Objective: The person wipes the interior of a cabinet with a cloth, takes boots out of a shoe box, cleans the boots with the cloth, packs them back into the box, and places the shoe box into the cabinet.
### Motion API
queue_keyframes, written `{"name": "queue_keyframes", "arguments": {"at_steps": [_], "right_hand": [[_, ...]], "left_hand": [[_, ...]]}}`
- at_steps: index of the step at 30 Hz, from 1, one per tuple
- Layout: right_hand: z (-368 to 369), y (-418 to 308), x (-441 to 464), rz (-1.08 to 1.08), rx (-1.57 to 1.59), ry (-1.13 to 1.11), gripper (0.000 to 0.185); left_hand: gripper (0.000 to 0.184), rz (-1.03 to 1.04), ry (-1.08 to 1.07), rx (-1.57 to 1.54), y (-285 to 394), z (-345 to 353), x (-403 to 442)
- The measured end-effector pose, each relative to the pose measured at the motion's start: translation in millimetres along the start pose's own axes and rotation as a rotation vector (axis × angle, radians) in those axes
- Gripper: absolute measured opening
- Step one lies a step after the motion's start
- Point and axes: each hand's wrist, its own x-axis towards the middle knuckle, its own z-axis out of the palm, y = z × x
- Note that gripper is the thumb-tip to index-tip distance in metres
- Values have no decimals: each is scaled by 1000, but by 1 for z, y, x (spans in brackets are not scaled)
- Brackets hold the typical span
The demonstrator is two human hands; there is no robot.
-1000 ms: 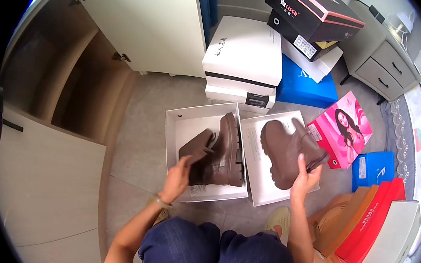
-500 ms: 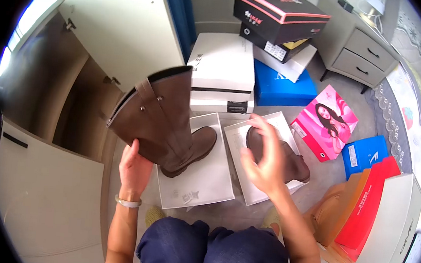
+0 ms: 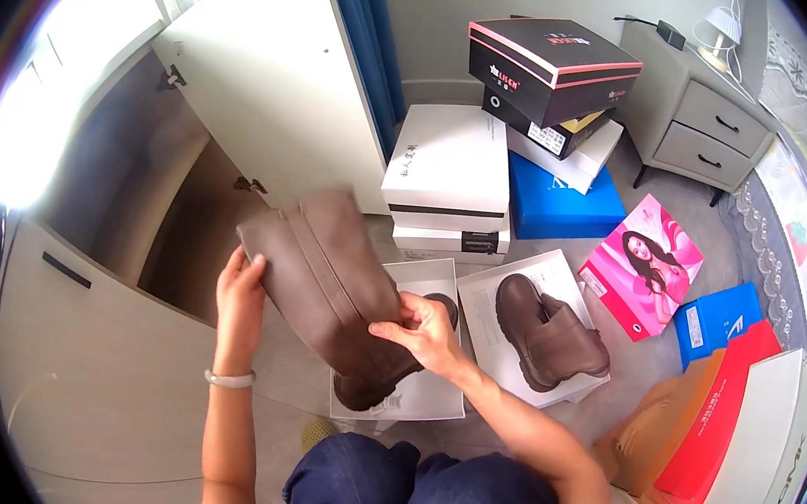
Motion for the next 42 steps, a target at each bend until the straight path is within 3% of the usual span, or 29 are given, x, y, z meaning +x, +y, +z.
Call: {"name": "queue_keyframes", "arguments": {"at_steps": [3, 4, 7, 8, 10, 12, 14, 16, 17, 18, 20, 22, 24, 26, 27, 28, 31, 32, 35, 36, 38, 40, 42], "right_hand": [[2, -8, -8, -3, 61, 53, 31], [1, -9, -8, -1, 62, 56, 31], [0, -11, -11, 42, 27, 31, 29], [3, -13, -11, 36, 5, 4, 27], [9, -19, -11, 29, -15, -27, 24], [14, -25, -10, 21, -75, 4, 18], [9, -20, -6, 1, -177, -11, 19], [11, -25, -2, -33, -219, -57, 28], [13, -34, 0, -12, -231, -94, 27], [13, -39, 1, 10, -240, -130, 26], [7, -36, 6, -68, -330, -100, 25], [0, -47, 8, -187, -482, 86, 26], [-23, -54, 10, -255, -641, 351, 27], [-57, -26, 5, -77, -598, 594, 33], [-73, 12, -2, 35, -558, 686, 50], [-73, 28, -10, 183, -434, 655, 67], [-49, 64, -29, 657, 234, 372, 75], [-39, 61, -31, 738, 476, 257, 75], [-22, 36, -31, 691, 705, 111, 72], [-23, 40, -34, 695, 703, 112, 72], [-29, 53, -40, 656, 329, 155, 69], [-24, 40, -41, 617, 341, 188, 66], [-26, 32, -37, 564, 93, 250, 65]], "left_hand": [[57, 381, 141, 766, -32, 3, -11], [57, 379, 139, 766, -27, 6, -13], [55, 404, 227, 1323, -8, 5, -23], [55, 402, 230, 1325, 7, 5, -25], [55, -246, -23, 1621, 40, 7, -25], [60, -170, -27, 1656, 46, 9, -35], [78, 541, -203, 1470, 51, 36, -52], [96, 350, -524, 987, 33, 50, -57], [102, 245, -621, 1005, 22, 55, -57], [81, -88, -645, 1083, 18, 61, -53], [57, 103, -543, 1036, -5, 55, -48], [36, 53, -463, 1032, -10, 52, -41], [33, -18, -406, 1034, -11, 47, -39], [32, -64, -336, 819, -17, 38, -39], [29, -127, -313, 743, -17, 35, -40], [29, -129, -319, 742, -22, 30, -40], [27, -256, -149, 190, -42, 11, -39], [27, -259, -159, 194, -52, 7, -42], [41, -433, -15, -99, -106, -13, -56], [46, -464, -38, -172, -123, -18, -61], [44, -475, -67, -231, -143, -20, -65], [44, -483, -71, -240, -152, -15, -62], [44, -503, -59, -250, -171, -17, -65]]}}
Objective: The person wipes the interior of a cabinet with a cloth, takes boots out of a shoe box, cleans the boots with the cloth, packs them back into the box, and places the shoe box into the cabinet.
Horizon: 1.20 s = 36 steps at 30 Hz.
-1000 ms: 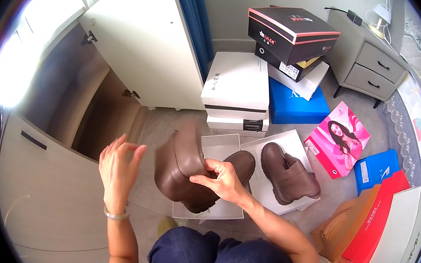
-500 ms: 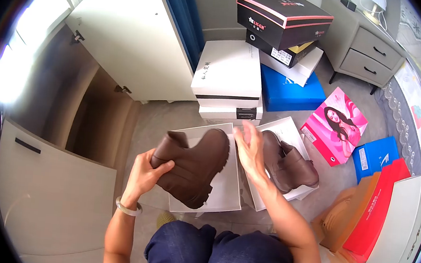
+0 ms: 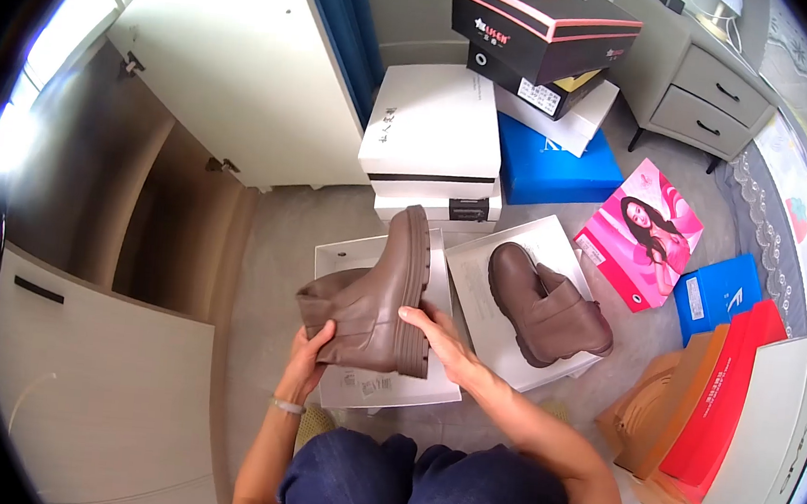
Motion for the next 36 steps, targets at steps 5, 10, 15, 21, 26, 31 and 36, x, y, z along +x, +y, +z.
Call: {"name": "queue_keyframes", "arguments": {"at_steps": [5, 10, 15, 21, 26, 31, 36], "right_hand": [[-5, 38, 12, -87, -358, 204, 86], [-4, 61, 18, 115, -430, 237, 101], [-28, 101, 32, 132, -574, 316, 75], [-15, 33, -5, -330, -930, 357, 61], [-63, -55, -42, -624, -1407, 768, 72], [-138, -54, -90, -99, -1468, 838, 86], [-147, -61, -94, -67, -1220, 749, 51]], "left_hand": [[46, 1, 54, 439, -43, -15, 26], [69, 382, 237, 1179, -76, -21, 14], [94, 471, -247, 1439, -84, -1, 7], [108, 290, -433, 1655, -87, 28, 1], [103, 256, -384, 1581, -84, 38, -3], [76, 423, -275, 1302, -68, 37, -10], [44, 439, -222, 1102, -25, 53, -7]]}}
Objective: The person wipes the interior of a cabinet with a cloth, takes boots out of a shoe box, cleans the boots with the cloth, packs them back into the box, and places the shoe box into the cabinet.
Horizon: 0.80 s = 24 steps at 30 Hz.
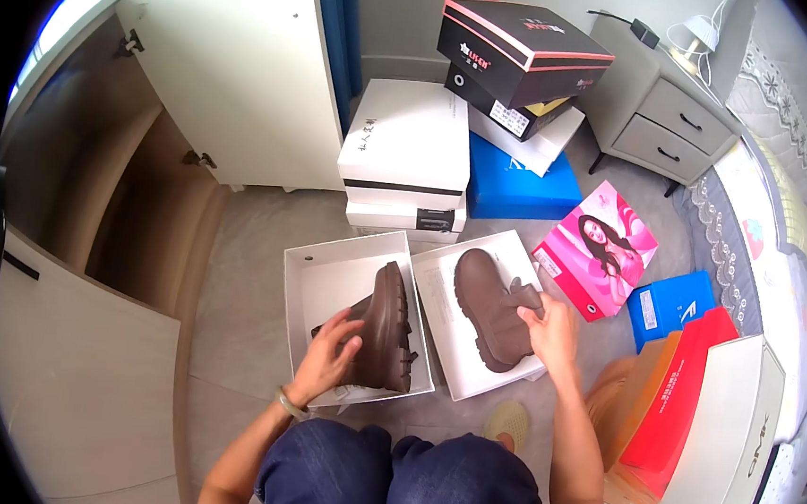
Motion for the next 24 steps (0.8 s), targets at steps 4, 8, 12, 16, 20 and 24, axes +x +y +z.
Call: {"name": "queue_keyframes", "arguments": {"at_steps": [4, 8, 12, 16, 20, 24], "right_hand": [[-48, -58, -30, -245, 804, 24, 26], [-58, -99, -45, -256, 1079, -37, 28], [-31, -125, -48, -6, 1394, -210, 37], [-11, -151, -40, 169, 1617, -559, 42], [8, -179, -35, 337, 1708, -676, 39], [31, -211, -49, 426, 1737, -689, 27]], "left_hand": [[33, 9, 79, -260, 33, -39, 16], [46, -94, -128, -481, 45, -53, 25], [79, -238, -193, -822, 67, -56, 16], [64, 80, 360, -716, 41, -74, 16], [79, 99, 405, -500, 85, -123, -9], [118, 431, 199, 418, 127, -103, -4]]}}
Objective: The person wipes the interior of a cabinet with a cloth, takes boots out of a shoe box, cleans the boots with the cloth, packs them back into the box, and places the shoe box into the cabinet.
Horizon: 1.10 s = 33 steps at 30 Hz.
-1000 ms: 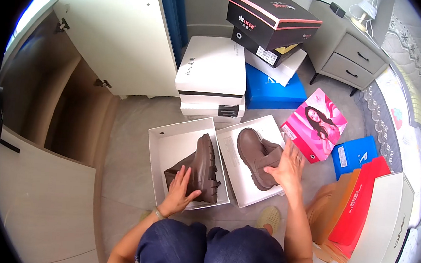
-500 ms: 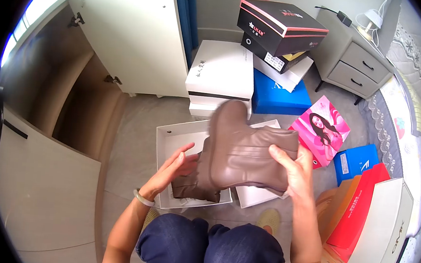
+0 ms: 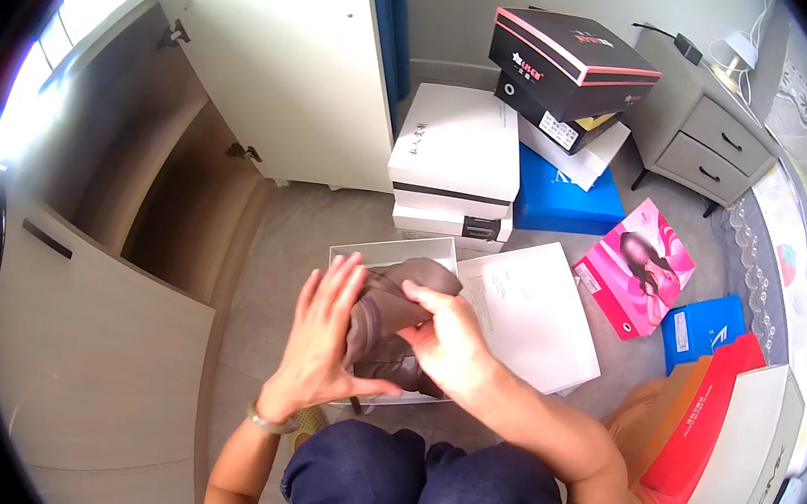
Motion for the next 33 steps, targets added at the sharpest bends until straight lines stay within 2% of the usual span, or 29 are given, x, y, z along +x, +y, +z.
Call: {"name": "queue_keyframes", "arguments": {"at_steps": [1, 2, 4, 5, 6, 8, 9, 10, 12, 13, 15, 16, 18, 19, 21, 26, 28, 29, 30, 31, 32, 33], "right_hand": [[7, 3, -1, 10, 6, -5, 24], [12, 1, -5, 13, 5, -8, 24], [18, -6, -9, -50, -73, -150, 23], [14, -11, -7, -11, -81, -292, 28], [12, -21, -8, -11, -83, -287, 28], [9, -43, -10, -22, -229, -380, 33], [-3, -47, -2, -278, -466, -331, 41], [-15, -47, 11, -549, -813, -173, 53], [-42, -48, 36, -807, -1330, -73, 66], [-57, -50, 45, -810, -1325, -73, 66], [-80, -49, 60, 9, -868, -411, 72], [-84, -43, 61, 10, -872, -421, 72], [-96, -25, 55, 235, -425, -559, 74], [-104, -17, 53, 234, -422, -561, 74], [-119, 0, 47, 429, -343, -222, 75], [-116, 21, 30, 292, -228, -333, 69], [-116, 23, 28, 106, -159, -318, 66], [-116, 21, 28, 100, -160, -321, 66], [-117, 19, 28, -49, -181, -233, 65], [-117, 16, 29, -197, -200, -144, 65], [-118, 11, 29, -202, -201, -146, 65], [-120, 6, 26, -382, -342, -99, 66]], "left_hand": [[90, -49, 133, -115, 2, 10, 3], [90, -52, 134, -112, -10, 13, 2], [59, -154, 101, -287, -34, 14, 3], [50, -148, 241, -468, -36, 9, 10], [37, -268, 346, -665, -42, 12, 13], [26, -500, 348, -868, -55, -2, 16], [24, -515, 369, -881, -58, -12, 19], [22, -531, 387, -894, -59, -21, 22], [30, -534, 391, -1035, -51, -36, 28], [34, -585, 379, -1104, -47, -43, 32], [38, -629, 375, -1166, -48, -48, 38], [40, -611, 354, -1170, -51, -46, 40], [43, -598, 337, -1170, -54, -42, 38], [43, -576, 327, -1171, -56, -40, 37], [43, -542, 305, -1163, -61, -34, 35], [40, -536, 260, -1173, -72, -27, 26], [39, -724, 174, -879, -76, -33, 25], [40, -663, 115, -745, -87, -32, 23], [40, -655, 118, -745, -96, -39, 21], [40, -706, -51, -557, -102, -50, 20], [41, -751, -220, -364, -107, -61, 19], [45, -700, -191, -324, -114, -69, 16]]}}
